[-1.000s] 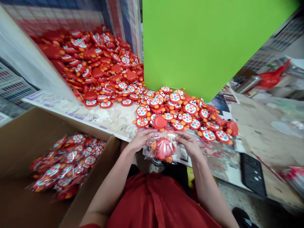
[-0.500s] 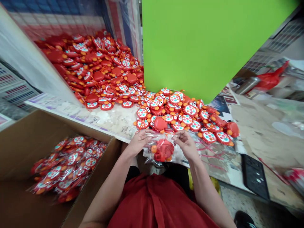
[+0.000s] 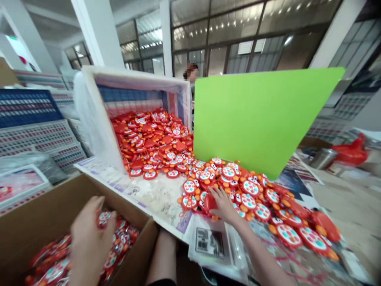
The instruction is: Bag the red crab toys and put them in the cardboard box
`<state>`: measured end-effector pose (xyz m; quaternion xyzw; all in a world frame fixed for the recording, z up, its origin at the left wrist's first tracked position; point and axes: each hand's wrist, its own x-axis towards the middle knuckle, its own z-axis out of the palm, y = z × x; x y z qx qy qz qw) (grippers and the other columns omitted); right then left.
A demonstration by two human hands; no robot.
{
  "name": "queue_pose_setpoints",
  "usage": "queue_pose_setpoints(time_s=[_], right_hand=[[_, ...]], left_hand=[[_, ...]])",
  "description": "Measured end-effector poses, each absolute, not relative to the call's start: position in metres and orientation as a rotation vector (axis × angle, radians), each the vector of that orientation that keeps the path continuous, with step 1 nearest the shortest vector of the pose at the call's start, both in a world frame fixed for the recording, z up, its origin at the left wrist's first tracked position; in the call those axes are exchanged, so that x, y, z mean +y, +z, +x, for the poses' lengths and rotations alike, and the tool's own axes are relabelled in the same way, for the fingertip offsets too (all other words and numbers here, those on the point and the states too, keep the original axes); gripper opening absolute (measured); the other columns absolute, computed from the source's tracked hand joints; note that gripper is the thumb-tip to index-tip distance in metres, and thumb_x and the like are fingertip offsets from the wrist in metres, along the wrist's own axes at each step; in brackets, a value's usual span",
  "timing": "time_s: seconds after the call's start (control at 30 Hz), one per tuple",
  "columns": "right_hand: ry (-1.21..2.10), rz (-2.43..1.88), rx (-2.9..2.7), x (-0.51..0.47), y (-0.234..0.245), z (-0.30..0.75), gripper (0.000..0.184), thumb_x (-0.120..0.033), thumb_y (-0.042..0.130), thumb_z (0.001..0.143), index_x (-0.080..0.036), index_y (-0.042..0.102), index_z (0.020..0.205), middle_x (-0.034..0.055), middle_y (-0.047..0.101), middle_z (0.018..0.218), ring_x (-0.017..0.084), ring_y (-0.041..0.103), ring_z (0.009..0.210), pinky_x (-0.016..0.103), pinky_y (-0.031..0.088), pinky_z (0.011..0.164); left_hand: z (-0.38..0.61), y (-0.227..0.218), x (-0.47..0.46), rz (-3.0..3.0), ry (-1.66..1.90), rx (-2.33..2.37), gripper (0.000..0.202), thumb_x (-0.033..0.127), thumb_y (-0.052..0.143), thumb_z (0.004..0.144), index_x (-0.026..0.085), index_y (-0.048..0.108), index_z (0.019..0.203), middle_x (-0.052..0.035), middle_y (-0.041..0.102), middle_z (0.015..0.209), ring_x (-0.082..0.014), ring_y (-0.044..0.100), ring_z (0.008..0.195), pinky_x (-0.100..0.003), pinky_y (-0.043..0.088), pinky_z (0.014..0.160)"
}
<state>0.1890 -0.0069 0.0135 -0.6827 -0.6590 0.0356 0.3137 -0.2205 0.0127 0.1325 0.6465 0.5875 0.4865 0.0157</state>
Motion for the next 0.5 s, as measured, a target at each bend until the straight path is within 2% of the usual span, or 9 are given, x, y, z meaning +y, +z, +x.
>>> queue_pose_setpoints(time_s=[0.03,0.07,0.13,0.2,0.27,0.37,0.43,0.5], right_hand=[[0.074,-1.811,-1.767,-0.005,0.015,0.19,0.083,-0.023,0.076,0.056,-0.043,0.051,0.133,0.0074,0.061,0.127,0.046,0.05,0.125,0.064,0.042,0.099],[0.055,-1.818,-1.79,-0.005,0.017,0.19,0.08,-0.022,0.076,0.056,-0.043,0.054,0.13,0.0077,0.064,0.12,0.045,0.055,0.119,0.062,0.045,0.096],[0.035,-1.833,-1.827,-0.012,0.018,0.189,0.064,-0.02,0.073,0.058,-0.039,0.062,0.119,0.0095,0.066,0.108,0.042,0.061,0.107,0.057,0.05,0.089],[0.048,-1.827,-1.877,-0.022,0.017,0.185,0.048,-0.02,0.072,0.061,-0.036,0.067,0.106,0.0106,0.065,0.112,0.039,0.062,0.108,0.053,0.052,0.088],[0.079,-1.78,-1.911,-0.029,0.016,0.182,0.043,-0.024,0.071,0.066,-0.037,0.066,0.106,0.0091,0.061,0.127,0.038,0.057,0.12,0.052,0.051,0.092],[0.121,-1.702,-1.932,-0.027,0.02,0.177,0.061,-0.027,0.069,0.074,-0.041,0.052,0.13,0.0062,0.05,0.144,0.035,0.047,0.132,0.05,0.047,0.098],[0.141,-1.746,-1.97,-0.019,0.028,0.175,0.073,-0.025,0.071,0.072,-0.039,0.044,0.139,0.0088,0.052,0.141,0.036,0.05,0.128,0.051,0.045,0.097],[0.119,-1.882,-2.011,-0.011,0.038,0.173,0.078,-0.027,0.08,0.065,-0.031,0.049,0.137,0.0139,0.057,0.132,0.039,0.053,0.12,0.052,0.043,0.095]], left_hand=[[-0.198,0.121,0.01,2.084,1.476,1.708,0.048,0.045,0.055,0.078,0.03,0.06,0.124,-0.0038,0.065,0.127,-0.0361,0.056,0.122,-0.056,0.045,0.105],[-0.171,0.109,0.005,2.131,1.342,1.596,0.04,0.04,0.05,0.083,0.027,0.063,0.119,-0.0059,0.068,0.121,-0.0332,0.06,0.115,-0.053,0.049,0.101],[-0.111,0.081,-0.008,2.294,0.892,1.198,0.032,0.029,0.041,0.09,0.029,0.068,0.107,-0.0039,0.071,0.111,-0.0248,0.064,0.105,-0.041,0.052,0.094],[-0.058,0.054,-0.021,2.445,0.464,0.827,0.029,0.021,0.043,0.089,0.026,0.071,0.096,-0.0046,0.071,0.102,-0.0226,0.063,0.1,-0.037,0.051,0.093],[-0.019,0.032,-0.029,2.534,0.223,0.763,0.024,0.019,0.047,0.089,0.021,0.07,0.097,-0.0081,0.069,0.104,-0.0257,0.061,0.103,-0.039,0.049,0.092],[0.006,0.009,-0.031,2.581,0.151,0.873,0.028,0.025,0.055,0.088,0.017,0.065,0.113,-0.0123,0.063,0.119,-0.0309,0.056,0.112,-0.043,0.047,0.096],[0.011,0.001,-0.031,2.588,0.196,0.93,0.033,0.025,0.055,0.089,0.017,0.061,0.12,-0.0124,0.06,0.124,-0.0312,0.054,0.115,-0.043,0.046,0.096],[0.013,-0.003,-0.03,2.59,0.231,0.985,0.032,0.025,0.053,0.091,0.017,0.059,0.122,-0.0127,0.058,0.124,-0.031,0.053,0.115,-0.042,0.047,0.093]])
